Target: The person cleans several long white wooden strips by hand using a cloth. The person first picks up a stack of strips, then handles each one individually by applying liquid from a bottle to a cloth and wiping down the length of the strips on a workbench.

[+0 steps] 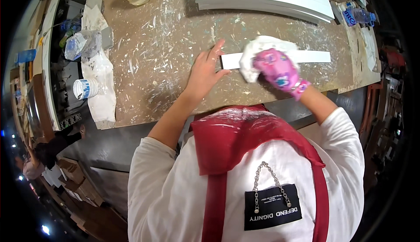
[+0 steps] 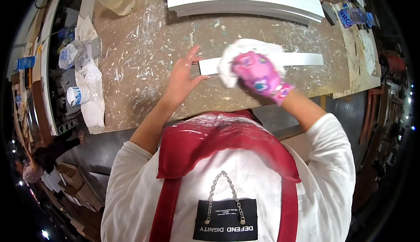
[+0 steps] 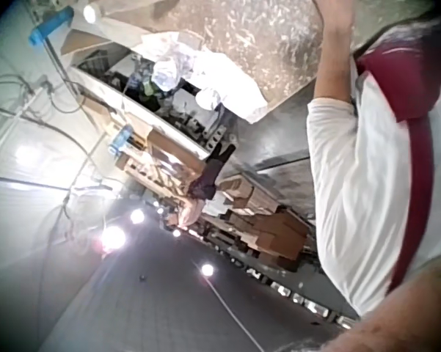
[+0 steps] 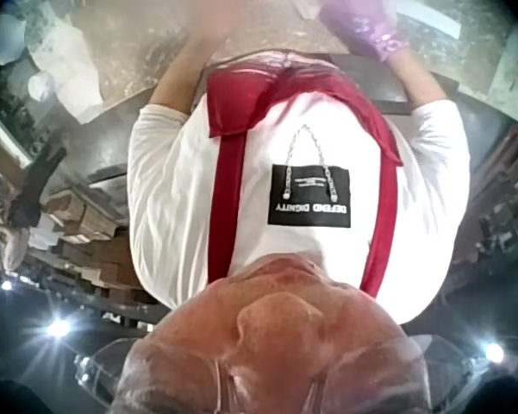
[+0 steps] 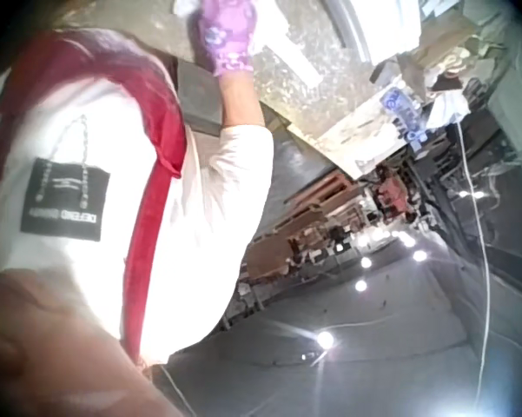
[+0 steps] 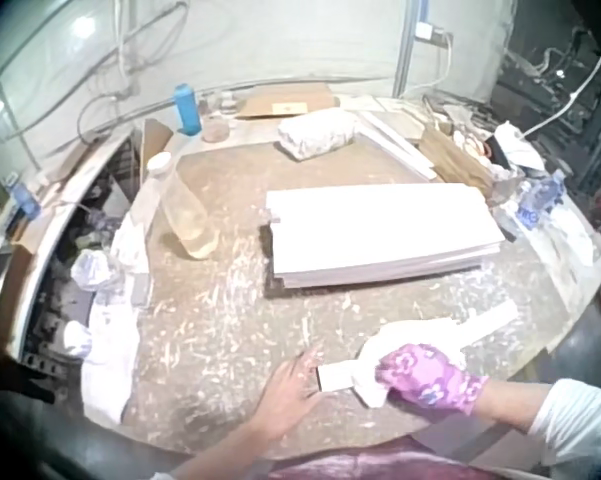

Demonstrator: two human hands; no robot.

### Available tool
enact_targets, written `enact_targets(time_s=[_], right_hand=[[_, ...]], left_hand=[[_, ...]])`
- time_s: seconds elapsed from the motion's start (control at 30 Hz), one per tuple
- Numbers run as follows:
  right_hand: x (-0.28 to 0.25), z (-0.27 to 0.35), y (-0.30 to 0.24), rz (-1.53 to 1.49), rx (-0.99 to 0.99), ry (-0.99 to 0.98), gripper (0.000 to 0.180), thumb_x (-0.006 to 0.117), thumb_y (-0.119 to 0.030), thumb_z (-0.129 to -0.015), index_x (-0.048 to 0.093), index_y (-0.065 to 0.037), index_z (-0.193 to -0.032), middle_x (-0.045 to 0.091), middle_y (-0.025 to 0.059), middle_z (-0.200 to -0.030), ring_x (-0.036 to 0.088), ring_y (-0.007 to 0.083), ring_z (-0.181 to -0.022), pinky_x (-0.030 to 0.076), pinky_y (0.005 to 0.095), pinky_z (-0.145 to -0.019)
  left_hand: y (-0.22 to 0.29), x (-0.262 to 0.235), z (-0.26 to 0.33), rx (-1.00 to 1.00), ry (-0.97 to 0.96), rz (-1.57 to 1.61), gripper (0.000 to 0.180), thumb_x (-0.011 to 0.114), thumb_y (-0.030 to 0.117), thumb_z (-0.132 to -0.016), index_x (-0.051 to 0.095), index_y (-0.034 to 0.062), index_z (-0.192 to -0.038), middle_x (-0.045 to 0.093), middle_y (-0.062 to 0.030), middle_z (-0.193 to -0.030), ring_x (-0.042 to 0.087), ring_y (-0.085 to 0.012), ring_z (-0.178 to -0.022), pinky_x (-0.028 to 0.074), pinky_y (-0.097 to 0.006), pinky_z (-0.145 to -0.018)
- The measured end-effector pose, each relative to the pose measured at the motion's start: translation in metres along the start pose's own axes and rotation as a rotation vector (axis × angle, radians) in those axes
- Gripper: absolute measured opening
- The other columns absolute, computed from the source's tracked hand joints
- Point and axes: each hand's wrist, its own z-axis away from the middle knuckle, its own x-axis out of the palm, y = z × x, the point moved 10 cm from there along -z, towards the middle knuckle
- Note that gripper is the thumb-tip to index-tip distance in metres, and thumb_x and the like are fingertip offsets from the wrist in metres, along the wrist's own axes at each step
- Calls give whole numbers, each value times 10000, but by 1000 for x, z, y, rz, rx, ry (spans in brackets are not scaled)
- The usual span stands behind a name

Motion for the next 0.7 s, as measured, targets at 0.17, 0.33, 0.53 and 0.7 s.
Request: enact_targets(time_s=[0.17, 0.33, 0.53, 0.7], right_hand=[[3, -14, -37, 103, -139, 219, 224, 597, -79, -719, 614, -102, -942, 639, 57, -957, 625, 259, -831, 538, 368, -716], [2, 3, 3, 123, 27, -40, 223, 567, -139, -776, 597, -128, -997, 605, 79, -1021, 612, 251, -912, 528, 376, -745], [-34, -2, -13, 81, 43, 301, 217, 553, -135, -808, 594, -87, -1015, 614, 111, -930, 621, 271, -871, 524, 388, -786], [0, -17, -27, 78, 182, 192, 173, 577, -151, -749, 601, -72, -901, 610, 134, -934, 618, 292, -826, 534, 428, -711]], left_hand=[[-1, 6, -2, 9, -18, -33, 851, 793, 117, -669, 358, 129, -1401, 614, -93, -1066, 555, -285, -1001, 422, -388, -911], [0, 2, -2, -11, -32, 36, 853, 792, 109, -672, 353, 125, -1403, 609, -101, -1071, 544, -290, -1022, 419, -394, -913], [6, 5, -3, 45, -42, 8, 828, 766, 132, -694, 342, 131, -1405, 584, -123, -1117, 532, -314, -1007, 417, -410, -893], [3, 0, 0, -22, -21, -12, 828, 759, 124, -697, 336, 123, -1409, 588, -145, -1081, 532, -335, -994, 415, -414, -885]])
